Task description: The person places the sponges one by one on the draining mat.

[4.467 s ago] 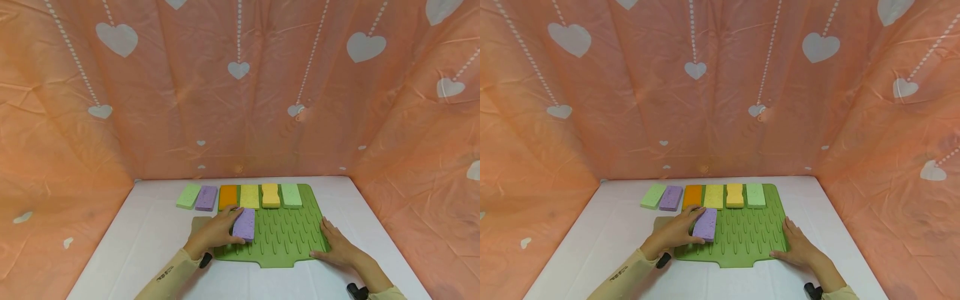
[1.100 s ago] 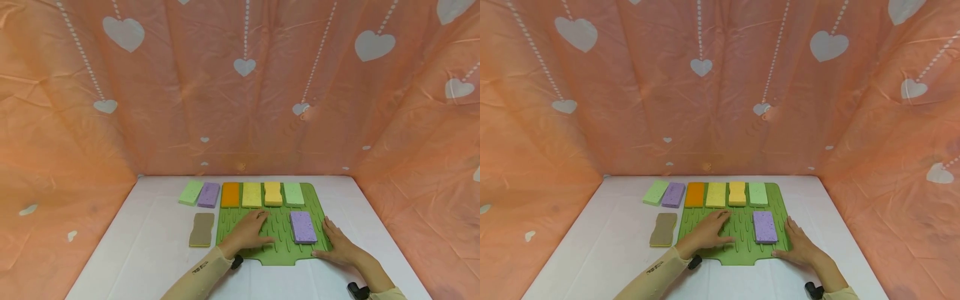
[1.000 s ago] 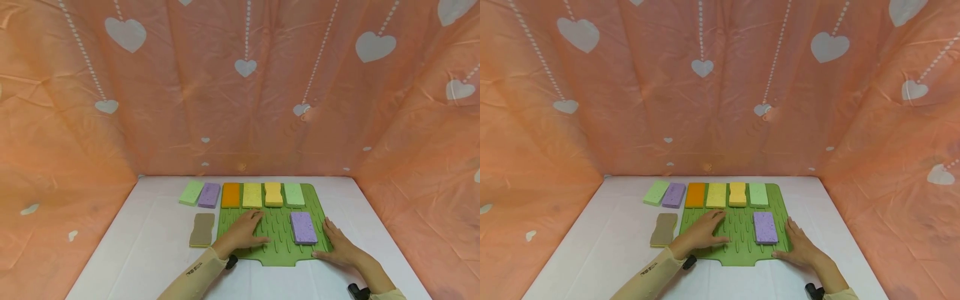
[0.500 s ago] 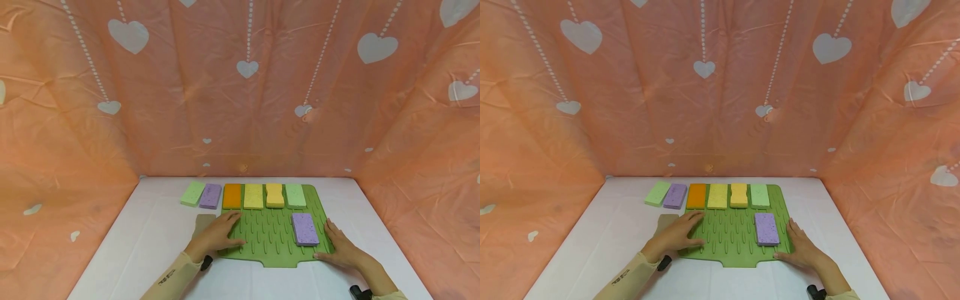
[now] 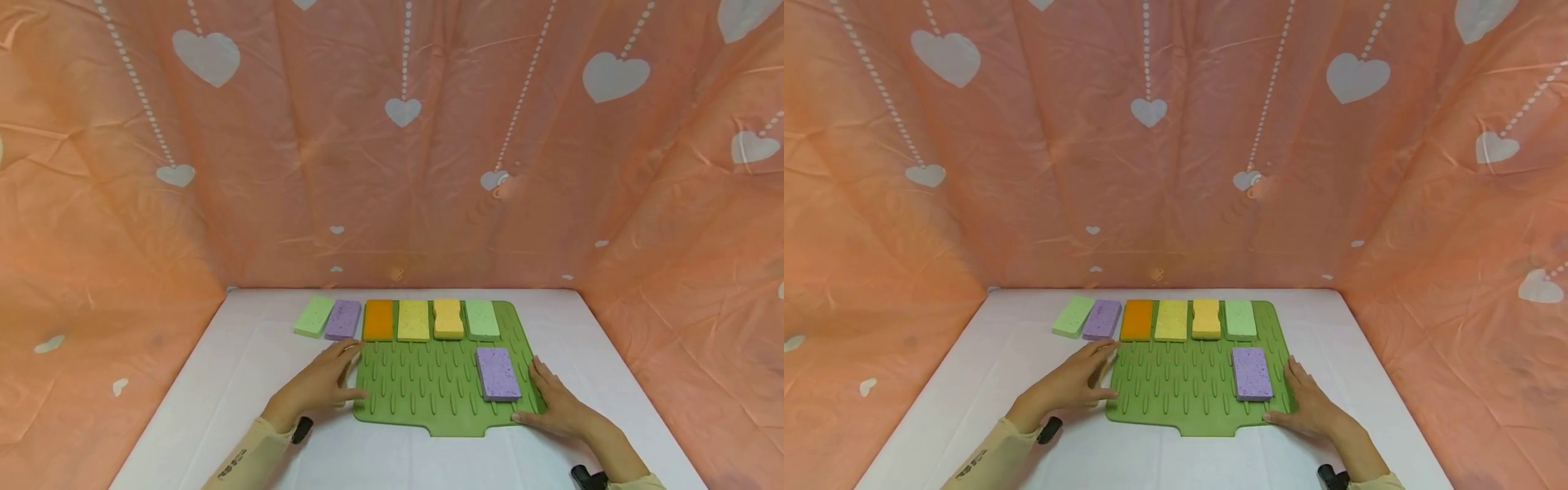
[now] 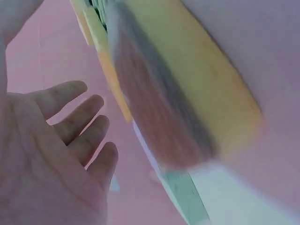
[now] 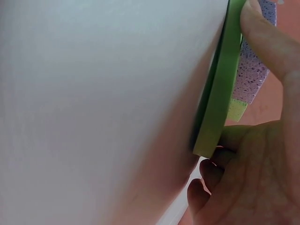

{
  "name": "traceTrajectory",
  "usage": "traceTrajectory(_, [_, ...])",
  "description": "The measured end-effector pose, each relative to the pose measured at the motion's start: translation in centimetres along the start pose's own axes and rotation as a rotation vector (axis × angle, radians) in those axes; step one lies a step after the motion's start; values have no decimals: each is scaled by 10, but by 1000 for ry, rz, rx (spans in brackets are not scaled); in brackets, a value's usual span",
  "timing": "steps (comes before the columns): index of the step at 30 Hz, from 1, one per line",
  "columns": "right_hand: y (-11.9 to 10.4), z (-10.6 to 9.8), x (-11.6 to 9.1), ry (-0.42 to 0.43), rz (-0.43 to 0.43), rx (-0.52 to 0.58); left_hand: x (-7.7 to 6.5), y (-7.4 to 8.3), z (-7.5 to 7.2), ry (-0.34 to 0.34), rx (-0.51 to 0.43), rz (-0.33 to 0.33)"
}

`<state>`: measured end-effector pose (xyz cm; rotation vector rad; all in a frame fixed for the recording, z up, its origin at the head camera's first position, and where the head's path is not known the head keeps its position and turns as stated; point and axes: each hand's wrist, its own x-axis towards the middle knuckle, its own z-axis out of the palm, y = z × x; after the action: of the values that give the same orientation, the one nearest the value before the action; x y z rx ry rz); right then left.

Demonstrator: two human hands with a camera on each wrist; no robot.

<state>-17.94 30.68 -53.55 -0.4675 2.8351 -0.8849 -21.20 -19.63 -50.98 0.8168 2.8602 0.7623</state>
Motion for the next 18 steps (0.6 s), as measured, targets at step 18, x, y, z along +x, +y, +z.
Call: traceTrajectory(18, [3,1,2,-9,5,-1,-37,-49,-23,-21,-58,-45])
